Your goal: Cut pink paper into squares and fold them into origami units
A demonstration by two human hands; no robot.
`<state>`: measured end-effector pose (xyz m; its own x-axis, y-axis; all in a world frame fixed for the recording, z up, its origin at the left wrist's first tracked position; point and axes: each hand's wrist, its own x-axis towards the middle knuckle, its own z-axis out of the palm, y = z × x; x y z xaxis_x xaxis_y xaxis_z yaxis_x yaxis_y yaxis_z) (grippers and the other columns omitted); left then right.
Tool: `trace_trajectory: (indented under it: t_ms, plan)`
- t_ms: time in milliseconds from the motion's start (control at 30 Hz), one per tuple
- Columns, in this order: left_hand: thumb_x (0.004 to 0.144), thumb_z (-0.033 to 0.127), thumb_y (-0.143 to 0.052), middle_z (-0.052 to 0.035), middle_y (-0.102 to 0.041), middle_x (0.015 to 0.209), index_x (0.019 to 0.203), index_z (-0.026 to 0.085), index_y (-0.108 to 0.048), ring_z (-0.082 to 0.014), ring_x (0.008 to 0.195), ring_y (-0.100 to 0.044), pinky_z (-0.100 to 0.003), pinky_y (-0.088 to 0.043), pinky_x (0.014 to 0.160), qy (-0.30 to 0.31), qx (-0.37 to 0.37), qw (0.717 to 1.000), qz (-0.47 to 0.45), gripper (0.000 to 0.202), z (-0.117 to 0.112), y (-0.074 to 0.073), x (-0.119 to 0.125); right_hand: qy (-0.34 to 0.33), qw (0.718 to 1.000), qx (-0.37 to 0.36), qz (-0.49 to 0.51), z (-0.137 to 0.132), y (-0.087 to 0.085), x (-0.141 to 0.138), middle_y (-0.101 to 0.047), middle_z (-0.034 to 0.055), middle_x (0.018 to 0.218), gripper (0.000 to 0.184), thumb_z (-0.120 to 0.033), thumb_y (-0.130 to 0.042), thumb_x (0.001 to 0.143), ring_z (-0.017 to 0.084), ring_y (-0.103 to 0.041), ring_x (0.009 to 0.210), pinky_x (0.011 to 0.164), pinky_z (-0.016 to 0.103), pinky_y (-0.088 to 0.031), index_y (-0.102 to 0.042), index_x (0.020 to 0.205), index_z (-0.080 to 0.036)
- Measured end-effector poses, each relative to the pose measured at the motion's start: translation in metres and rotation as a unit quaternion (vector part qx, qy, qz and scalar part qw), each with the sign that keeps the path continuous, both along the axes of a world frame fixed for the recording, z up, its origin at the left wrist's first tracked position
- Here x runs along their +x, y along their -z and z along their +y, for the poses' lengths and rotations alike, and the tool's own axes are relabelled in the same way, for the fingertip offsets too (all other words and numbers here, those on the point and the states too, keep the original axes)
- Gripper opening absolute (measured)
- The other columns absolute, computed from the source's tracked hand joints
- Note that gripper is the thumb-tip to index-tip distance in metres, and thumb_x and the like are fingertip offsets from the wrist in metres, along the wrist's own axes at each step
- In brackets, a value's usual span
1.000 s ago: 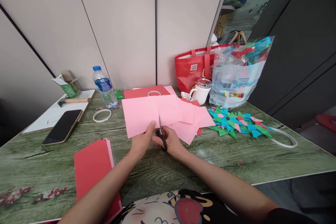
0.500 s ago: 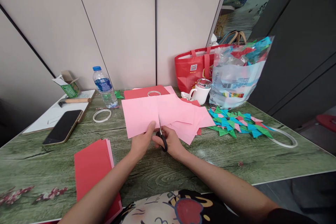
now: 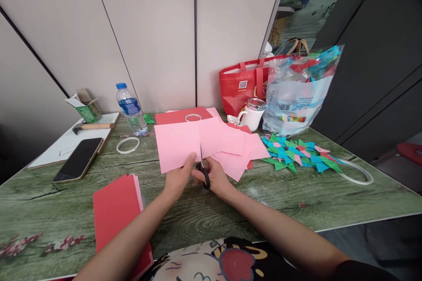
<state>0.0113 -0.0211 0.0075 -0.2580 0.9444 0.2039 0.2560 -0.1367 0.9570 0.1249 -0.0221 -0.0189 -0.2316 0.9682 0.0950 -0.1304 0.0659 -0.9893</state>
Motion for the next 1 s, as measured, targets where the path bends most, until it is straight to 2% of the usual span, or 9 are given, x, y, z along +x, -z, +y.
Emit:
trace_trajectory:
  t_ms: [100,333,500,733,1000]
  plan:
    - [0.072,0.035,-0.059,-0.0064,-0.065,0.105,0.095,0.019,-0.063,-0.0199,0.11,-0.052,-0.033,-0.032,0.101,0.013,-0.013,1.0,0.008,0.028,0.0,0.004,0.001,0.012,1.0,0.023,0.013,0.002,-0.001,0.0,-0.053,-0.0043,0.057,0.04,-0.033,-0.071,0.059,0.01,-0.047,0.05,0.046,0.021,-0.037,-0.051,0.089,-0.016]
    - [0.071,0.04,-0.059,-0.0075,-0.064,0.107,0.098,0.019,-0.062,-0.02,0.108,-0.053,-0.034,-0.03,0.102,0.028,0.001,0.999,-0.043,0.034,0.005,0.015,0.0,0.034,0.999,0.027,-0.02,0.002,-0.007,-0.001,-0.053,-0.0025,0.053,0.034,-0.041,-0.071,0.057,0.01,-0.046,0.048,0.045,0.022,-0.036,-0.053,0.07,-0.015]
    - [0.068,0.038,-0.064,-0.0087,-0.063,0.107,0.101,0.016,-0.061,-0.0206,0.105,-0.054,-0.034,-0.035,0.098,0.034,-0.011,0.993,-0.116,0.039,0.007,0.015,0.002,0.04,0.998,0.027,-0.033,0.002,-0.006,0.0,-0.052,-0.0027,0.051,0.037,-0.046,-0.069,0.058,0.01,-0.047,0.048,0.044,0.021,-0.037,-0.054,0.072,-0.015]
    - [0.065,0.035,-0.067,-0.0098,-0.06,0.113,0.106,0.016,-0.058,-0.021,0.104,-0.054,-0.035,-0.036,0.096,0.079,-0.013,0.97,-0.23,0.046,0.008,0.014,0.005,0.035,0.999,0.026,-0.01,0.004,-0.001,0.0,-0.053,-0.0033,0.052,0.034,-0.045,-0.069,0.059,0.011,-0.048,0.046,0.044,0.022,-0.038,-0.057,0.073,-0.016]
    - [0.064,0.034,-0.068,-0.0104,-0.061,0.11,0.106,0.014,-0.057,-0.0211,0.103,-0.055,-0.035,-0.038,0.095,0.097,-0.022,0.96,-0.261,0.047,0.008,0.014,0.005,0.033,0.999,0.011,0.027,0.003,-0.003,-0.001,-0.052,-0.0035,0.054,0.03,-0.04,-0.07,0.059,0.01,-0.048,0.045,0.043,0.021,-0.038,-0.057,0.072,-0.016]
